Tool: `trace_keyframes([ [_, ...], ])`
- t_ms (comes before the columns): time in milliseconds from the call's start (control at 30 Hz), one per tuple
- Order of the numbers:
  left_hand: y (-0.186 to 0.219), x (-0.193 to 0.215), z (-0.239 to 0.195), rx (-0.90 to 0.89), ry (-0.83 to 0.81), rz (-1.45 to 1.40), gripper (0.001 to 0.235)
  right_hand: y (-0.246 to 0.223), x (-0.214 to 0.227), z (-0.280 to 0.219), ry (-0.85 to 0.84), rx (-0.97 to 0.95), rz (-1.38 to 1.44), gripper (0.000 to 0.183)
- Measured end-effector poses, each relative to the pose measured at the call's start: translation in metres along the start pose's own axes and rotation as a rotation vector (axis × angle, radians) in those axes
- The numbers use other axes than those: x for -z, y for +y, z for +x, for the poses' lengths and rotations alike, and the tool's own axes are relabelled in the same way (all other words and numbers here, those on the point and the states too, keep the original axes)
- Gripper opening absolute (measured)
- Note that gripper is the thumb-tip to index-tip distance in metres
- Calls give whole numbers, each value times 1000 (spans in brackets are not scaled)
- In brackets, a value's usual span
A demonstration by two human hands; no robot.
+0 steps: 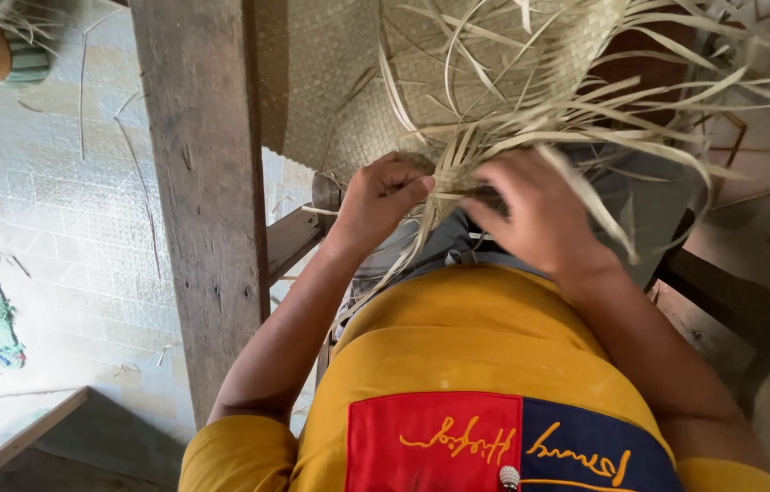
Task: Weaving dried plant fibers to create or finish a mat, focusing on the edge fringe.
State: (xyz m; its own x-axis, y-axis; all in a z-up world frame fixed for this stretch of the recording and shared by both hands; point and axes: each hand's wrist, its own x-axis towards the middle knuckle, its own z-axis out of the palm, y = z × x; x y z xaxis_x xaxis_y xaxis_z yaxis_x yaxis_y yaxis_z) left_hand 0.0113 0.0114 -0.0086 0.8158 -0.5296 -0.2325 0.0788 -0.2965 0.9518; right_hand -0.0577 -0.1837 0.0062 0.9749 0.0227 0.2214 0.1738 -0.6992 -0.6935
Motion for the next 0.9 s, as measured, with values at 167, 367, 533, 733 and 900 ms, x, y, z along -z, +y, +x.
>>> trace_keyframes([
  [167,57,2,-7,-47,55,164,27,-23,4,37,-194,88,-29,20],
  [367,22,4,5,-32,298,1,15,-16,8,67,-309,125,32,26],
  [533,38,0,15,-53,236,-36,12,-10,15,73,-406,52,-116,27],
  [733,32,-2,14,-18,239,-91,13,-8,22,71,-366,20,270,24],
  [900,19,-2,11,30,253,-156,17,-5,12,68,-346,-11,383,23],
])
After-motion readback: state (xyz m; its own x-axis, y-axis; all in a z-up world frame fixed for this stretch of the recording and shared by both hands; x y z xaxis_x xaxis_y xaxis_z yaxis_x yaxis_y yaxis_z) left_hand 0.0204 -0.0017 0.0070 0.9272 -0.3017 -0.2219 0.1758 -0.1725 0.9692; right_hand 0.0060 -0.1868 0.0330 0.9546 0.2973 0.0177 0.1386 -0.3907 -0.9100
